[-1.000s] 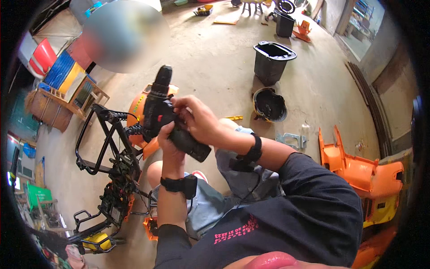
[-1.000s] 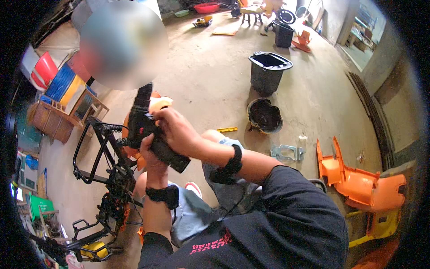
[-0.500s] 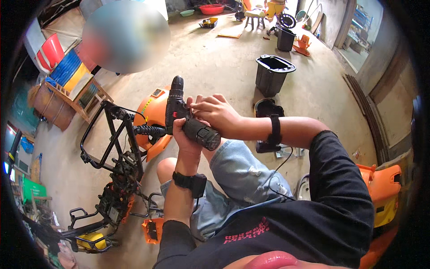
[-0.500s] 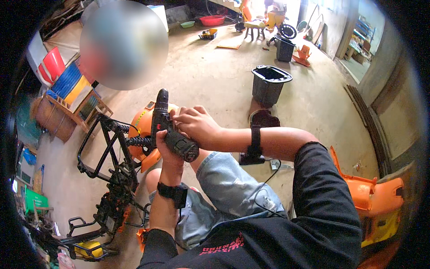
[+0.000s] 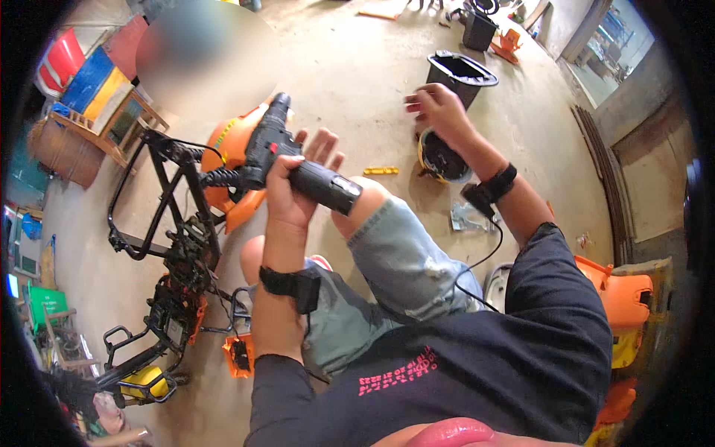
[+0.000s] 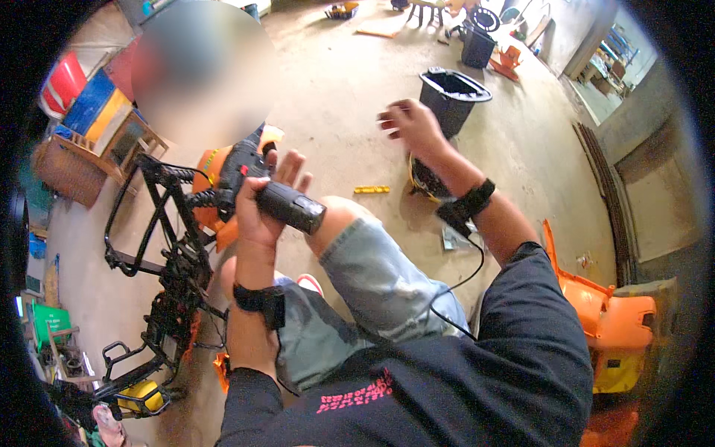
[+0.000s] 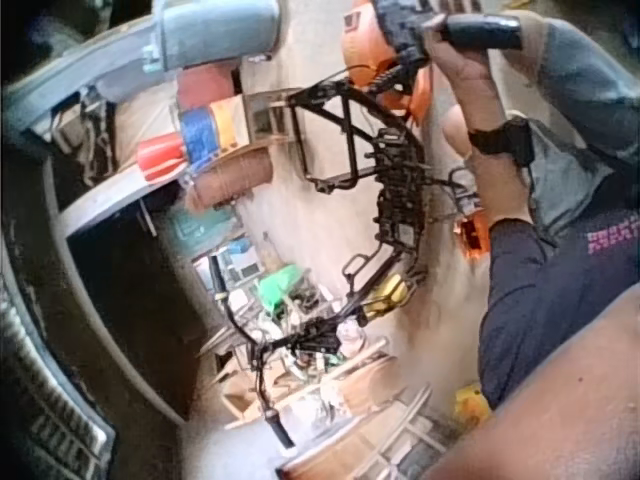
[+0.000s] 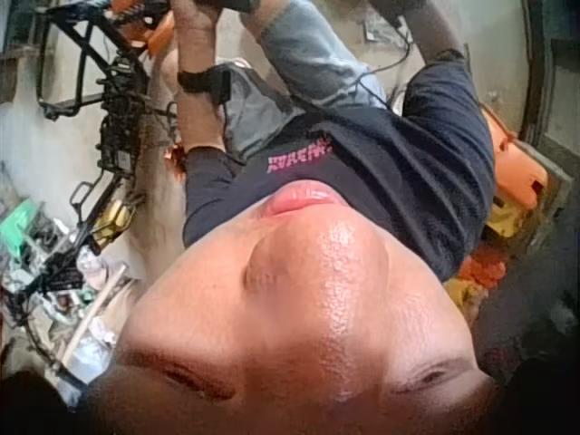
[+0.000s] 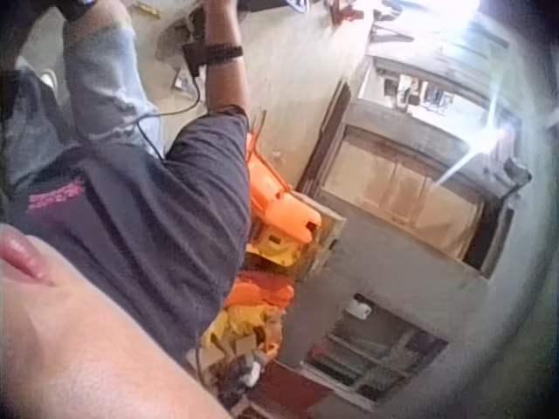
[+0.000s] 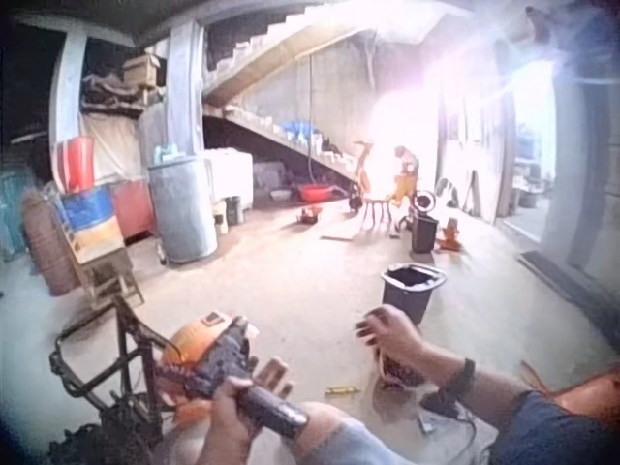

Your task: Removing screws using a power drill to disassemble plastic fairing components from a motorcycle.

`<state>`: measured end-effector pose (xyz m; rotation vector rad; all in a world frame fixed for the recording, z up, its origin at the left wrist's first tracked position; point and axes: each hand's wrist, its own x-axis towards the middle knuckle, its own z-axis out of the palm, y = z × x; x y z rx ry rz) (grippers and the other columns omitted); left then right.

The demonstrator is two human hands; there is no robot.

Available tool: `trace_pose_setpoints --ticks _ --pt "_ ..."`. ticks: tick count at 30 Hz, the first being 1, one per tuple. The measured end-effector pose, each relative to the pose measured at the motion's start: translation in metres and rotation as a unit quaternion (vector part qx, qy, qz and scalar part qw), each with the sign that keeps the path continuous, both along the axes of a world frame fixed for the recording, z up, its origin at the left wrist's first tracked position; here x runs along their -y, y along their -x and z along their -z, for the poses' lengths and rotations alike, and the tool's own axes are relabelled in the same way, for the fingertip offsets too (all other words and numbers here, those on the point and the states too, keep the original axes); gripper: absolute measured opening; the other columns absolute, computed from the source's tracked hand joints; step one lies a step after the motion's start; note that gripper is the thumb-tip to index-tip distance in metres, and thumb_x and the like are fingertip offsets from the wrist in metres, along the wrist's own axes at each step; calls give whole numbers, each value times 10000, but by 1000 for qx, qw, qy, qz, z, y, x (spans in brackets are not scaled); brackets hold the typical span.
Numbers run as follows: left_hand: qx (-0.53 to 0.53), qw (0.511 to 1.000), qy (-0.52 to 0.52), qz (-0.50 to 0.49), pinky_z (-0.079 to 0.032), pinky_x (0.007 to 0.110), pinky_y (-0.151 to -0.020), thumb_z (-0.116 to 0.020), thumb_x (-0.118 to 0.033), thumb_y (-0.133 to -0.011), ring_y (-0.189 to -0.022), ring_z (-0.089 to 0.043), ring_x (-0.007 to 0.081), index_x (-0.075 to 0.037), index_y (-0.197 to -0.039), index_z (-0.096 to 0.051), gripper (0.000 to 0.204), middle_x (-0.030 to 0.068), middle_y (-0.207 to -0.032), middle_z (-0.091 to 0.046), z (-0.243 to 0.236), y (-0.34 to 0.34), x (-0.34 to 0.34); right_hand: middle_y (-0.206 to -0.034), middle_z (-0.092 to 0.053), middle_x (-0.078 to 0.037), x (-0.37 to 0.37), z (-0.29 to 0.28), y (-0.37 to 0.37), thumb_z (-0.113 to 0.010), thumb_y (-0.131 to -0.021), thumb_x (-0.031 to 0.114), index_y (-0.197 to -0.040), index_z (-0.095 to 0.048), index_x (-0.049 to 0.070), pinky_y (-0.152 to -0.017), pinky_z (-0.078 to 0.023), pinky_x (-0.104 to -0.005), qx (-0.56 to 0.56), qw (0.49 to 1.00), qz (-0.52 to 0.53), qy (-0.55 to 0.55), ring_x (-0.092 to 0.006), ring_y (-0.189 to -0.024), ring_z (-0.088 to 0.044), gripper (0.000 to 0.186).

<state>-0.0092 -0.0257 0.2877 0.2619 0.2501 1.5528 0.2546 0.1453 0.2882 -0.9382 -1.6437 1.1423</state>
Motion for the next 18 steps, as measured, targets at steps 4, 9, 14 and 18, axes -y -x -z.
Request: trace_pose_setpoints --ticks 4,9,14,18 --pt "42 999 34 1 -428 483 -1007 -486 -23 -762 -1122 -581 297 -41 -1185 -484 423 191 -1170 -604 12 13 -9 -756 -588 -80 -71 142 -112 -450 -904 105 -822 -554 15 -516 -527 -304 -101 907 160 375 -187 -634 -610 161" --pt "41 996 78 -10 -462 440 -955 -501 -35 -774 -1061 -611 253 -21 -1128 -541 356 134 -1083 -652 23 18 -24 -700 -561 -104 -15 364 -212 -461 -873 80 -792 -554 41 -480 -458 -327 126 958 4 258 -196 -598 -570 129" --pt "18 989 146 -28 -489 402 -890 -519 -40 -775 -972 -618 219 -16 -1091 -563 320 86 -978 -652 32 15 -29 -882 -633 -118 -13 392 -203 -468 -907 115 -929 -582 18 -557 -500 -338 -136 716 283 624 -223 -699 -608 151" --pt "30 987 160 -18 -486 408 -896 -535 -47 -769 -967 -617 212 -14 -1106 -566 339 79 -984 -651 38 16 -25 -818 -630 -133 -55 322 -187 -482 -919 205 -917 -554 1 -515 -487 -337 -141 804 269 512 -251 -607 -595 217"
